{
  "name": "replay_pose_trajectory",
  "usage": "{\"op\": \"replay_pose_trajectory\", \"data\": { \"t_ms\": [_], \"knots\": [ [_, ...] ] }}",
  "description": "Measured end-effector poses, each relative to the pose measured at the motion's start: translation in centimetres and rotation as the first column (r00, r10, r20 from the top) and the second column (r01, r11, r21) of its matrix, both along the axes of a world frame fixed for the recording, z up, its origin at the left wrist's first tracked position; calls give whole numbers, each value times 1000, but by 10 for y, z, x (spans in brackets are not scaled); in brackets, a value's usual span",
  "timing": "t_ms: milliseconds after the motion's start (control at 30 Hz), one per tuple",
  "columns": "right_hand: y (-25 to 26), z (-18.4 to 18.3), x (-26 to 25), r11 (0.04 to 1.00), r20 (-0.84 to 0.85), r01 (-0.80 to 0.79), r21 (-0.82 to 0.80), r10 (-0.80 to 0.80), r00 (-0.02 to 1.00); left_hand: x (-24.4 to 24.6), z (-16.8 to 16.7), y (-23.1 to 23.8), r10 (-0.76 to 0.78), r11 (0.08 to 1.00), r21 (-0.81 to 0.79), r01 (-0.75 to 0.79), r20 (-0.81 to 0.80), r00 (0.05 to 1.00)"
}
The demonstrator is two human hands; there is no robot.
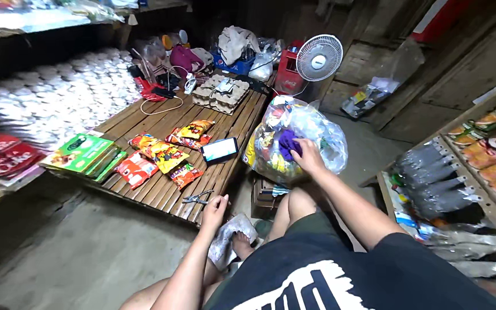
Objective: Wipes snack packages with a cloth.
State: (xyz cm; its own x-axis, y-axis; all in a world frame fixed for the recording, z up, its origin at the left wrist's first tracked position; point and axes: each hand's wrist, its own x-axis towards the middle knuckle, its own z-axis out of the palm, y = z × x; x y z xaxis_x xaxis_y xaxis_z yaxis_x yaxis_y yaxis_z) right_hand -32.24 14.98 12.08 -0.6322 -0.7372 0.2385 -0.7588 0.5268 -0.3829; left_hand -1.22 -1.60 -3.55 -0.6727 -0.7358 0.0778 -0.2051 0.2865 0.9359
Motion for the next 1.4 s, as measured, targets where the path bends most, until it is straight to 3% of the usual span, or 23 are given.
{"op": "replay_pose_trajectory", "data": {
  "t_ms": [200, 367, 500, 600, 700, 767, 800, 833, 900, 967, 1000, 1067, 1133, 1167, 1233, 1300, 1333, 1400],
  "knots": [
    [-38, -25, -11, 975, 22, 168, 146, -173, 985, 7, -17, -9, -25, 998, 62, 18, 114, 993],
    [-34, -15, -9, 979, -7, 122, 163, -122, 993, 12, -16, -14, 1, 998, 58, -7, 103, 995],
    [-25, -4, 30, 991, -7, -110, 71, 111, 994, 8, -3, -7, -93, 978, 187, 93, -10, 996],
    [-27, -20, 91, 952, 125, -294, -80, 302, 945, 0, 14, 9, -121, 890, 400, 218, -255, 959],
    [-26, -48, 147, 776, 309, -626, -80, 616, 725, -5, 15, 20, -86, 863, 415, 287, -440, 894],
    [-28, -44, 158, 583, 469, -803, 124, 679, 565, -2, 11, 23, -35, 867, 439, 234, -414, 909],
    [-30, -34, 153, 545, 498, -810, 216, 652, 571, 2, 11, 22, -19, 865, 467, 184, -336, 942],
    [-31, -20, 140, 567, 488, -779, 268, 617, 618, 6, 11, 21, -2, 859, 493, 137, -265, 964],
    [-28, 12, 102, 736, 413, -637, 227, 520, 748, 10, 10, 18, 48, 861, 506, 50, -179, 983],
    [-18, 42, 61, 930, 349, -368, 1, 344, 872, 12, 9, 14, 86, 873, 488, -3, -148, 985],
    [-10, 49, 39, 968, 325, -205, -146, 243, 914, 12, 11, 11, 96, 881, 473, -20, -136, 986],
    [10, 49, 1, 897, 333, 78, -436, 80, 939, 11, 13, 7, 100, 897, 441, -34, -127, 987],
    [26, 40, -32, 791, 472, 323, -520, -49, 880, 6, 11, 4, 98, 911, 410, -32, -139, 985],
    [31, 33, -47, 776, 544, 418, -472, -117, 831, 3, 9, 3, 89, 918, 397, -27, -138, 986],
    [38, 19, -69, 860, 558, 471, -196, -297, 775, 0, 4, 1, 52, 930, 368, -17, -88, 995],
    [41, 15, -77, 900, 406, 394, 186, -436, 803, 1, 1, 2, 28, 938, 346, -12, -42, 999],
    [41, 12, -79, 878, 318, 379, 293, -463, 828, 1, -1, 2, 22, 942, 334, -11, -29, 999],
    [37, 9, -80, 853, 216, 385, 353, -475, 853, 3, -5, 1, 17, 950, 313, -16, -3, 1000]
  ]
}}
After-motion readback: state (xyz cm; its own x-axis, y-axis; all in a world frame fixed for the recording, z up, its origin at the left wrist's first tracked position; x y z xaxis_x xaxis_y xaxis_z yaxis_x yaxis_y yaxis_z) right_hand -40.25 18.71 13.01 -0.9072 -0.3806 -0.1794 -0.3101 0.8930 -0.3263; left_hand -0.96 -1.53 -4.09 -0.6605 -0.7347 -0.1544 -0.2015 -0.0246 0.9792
